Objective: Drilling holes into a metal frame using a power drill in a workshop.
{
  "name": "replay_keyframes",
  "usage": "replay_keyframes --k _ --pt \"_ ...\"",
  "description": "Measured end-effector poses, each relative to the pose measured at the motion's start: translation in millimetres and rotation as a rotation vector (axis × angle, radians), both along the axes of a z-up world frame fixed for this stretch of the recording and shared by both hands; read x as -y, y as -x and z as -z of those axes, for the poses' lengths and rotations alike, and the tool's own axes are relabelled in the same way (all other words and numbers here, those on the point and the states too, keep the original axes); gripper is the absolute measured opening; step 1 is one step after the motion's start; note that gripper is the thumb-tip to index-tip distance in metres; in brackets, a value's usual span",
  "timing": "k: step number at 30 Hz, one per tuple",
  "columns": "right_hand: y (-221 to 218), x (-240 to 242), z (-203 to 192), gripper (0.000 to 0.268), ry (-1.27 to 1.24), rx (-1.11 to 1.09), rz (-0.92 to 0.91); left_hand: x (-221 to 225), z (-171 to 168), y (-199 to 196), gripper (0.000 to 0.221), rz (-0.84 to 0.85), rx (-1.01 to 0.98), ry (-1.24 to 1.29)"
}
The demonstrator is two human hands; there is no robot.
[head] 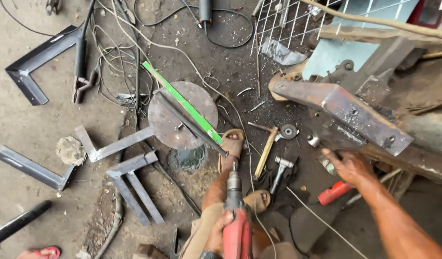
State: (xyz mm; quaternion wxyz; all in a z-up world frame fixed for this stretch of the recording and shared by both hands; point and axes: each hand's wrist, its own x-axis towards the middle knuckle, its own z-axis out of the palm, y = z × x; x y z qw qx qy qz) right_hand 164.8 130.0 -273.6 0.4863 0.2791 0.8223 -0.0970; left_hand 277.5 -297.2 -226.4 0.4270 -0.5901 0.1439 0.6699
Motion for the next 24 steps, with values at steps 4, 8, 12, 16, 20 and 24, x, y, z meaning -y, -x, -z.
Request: replay_keyframes --k 4,8,12,16,20,24 --pt "11.6 19.2 -49.4 0.092 0.030 -0.009 0.010 -6.2 23.0 -7.6 0.045 -0.133 -0.247 -0.146" --pt "8.0 22.5 -47.8 0.091 -0.034 -0.019 -0.006 -22.0 -1.8 23.4 0.064 -0.127 -0.355 0.074" --pt "3.7 21.6 -45.2 0.092 -0.053 -0.054 0.004 -20.9 10.8 55.5 0.073 0.091 -0.794 0.409" --pt "-4.9 16.5 -38.8 0.096 -0.071 -0.061 0.005 -13.4 5.9 107.4 0.076 0.141 -0.587 0.620" --pt "-13.4 16.3 -47.8 0.097 -0.063 -0.113 0.087 -12.4 -5.0 159.0 0.078 0.111 -0.468 0.796" --pt "-19.0 15.6 -55.4 0.089 -0.064 -0.087 0.118 -14.6 13.7 204.0 0.078 0.095 -0.364 0.964"
